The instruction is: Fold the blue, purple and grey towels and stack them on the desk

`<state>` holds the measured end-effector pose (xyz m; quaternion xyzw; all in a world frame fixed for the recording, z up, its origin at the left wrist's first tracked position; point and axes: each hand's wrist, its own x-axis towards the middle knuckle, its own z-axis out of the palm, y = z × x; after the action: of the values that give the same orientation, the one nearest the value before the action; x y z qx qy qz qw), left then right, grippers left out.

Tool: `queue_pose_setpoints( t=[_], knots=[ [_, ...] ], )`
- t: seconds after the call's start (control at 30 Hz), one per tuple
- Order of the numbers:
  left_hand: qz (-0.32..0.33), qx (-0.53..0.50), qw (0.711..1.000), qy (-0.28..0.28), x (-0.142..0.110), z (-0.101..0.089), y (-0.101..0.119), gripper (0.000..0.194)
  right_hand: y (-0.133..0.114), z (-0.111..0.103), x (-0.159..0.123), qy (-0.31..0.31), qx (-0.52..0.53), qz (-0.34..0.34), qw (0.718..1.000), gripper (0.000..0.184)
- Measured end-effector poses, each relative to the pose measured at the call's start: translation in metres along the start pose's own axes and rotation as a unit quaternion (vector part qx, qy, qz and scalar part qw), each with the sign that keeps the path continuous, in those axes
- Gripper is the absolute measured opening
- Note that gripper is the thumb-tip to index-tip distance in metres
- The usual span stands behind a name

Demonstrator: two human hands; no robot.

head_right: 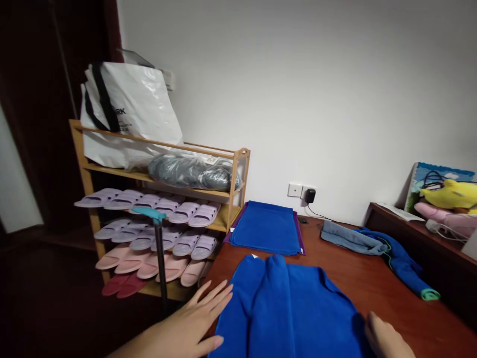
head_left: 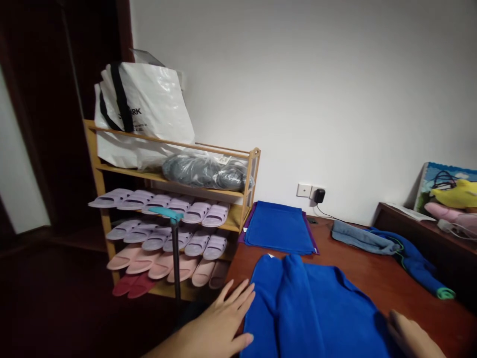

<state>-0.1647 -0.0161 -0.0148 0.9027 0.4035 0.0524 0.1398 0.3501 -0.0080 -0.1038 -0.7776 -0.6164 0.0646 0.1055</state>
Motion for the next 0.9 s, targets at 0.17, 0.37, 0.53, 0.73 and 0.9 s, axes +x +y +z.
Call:
queue_pose_setpoints(
  t=[0.17, 0.37, 0.53, 0.73, 0.9],
  knots=[
    [0.001, 0.007, 0.998, 0.065, 0.039, 0.007, 0.023, 0.054, -0.065, -0.006, -0.004, 0.112, 0.015, -0.103, 0.988, 0.056],
    [0.029, 0.007, 0.999, 0.028, 0.072, 0.03, 0.026, 0.063, -0.108, 0.019, 0.002, 0.01, 0.006, -0.085, 0.996, 0.073],
    [0.003, 0.025, 0.999, 0.048, 0.038, 0.024, 0.005, 0.06, -0.031, 0.022, 0.019, 0.017, 0.025, -0.088, 0.996, 0.07],
    [0.004, 0.04, 0.996, 0.076, 0.01, 0.02, -0.011, 0.058, 0.041, 0.022, 0.025, 0.071, 0.071, -0.093, 0.991, 0.069],
    [-0.006, 0.023, 0.998, 0.059, 0.003, 0.008, -0.017, 0.061, 0.077, 0.005, 0.03, 0.102, 0.134, -0.041, 0.985, 0.063]
  ],
)
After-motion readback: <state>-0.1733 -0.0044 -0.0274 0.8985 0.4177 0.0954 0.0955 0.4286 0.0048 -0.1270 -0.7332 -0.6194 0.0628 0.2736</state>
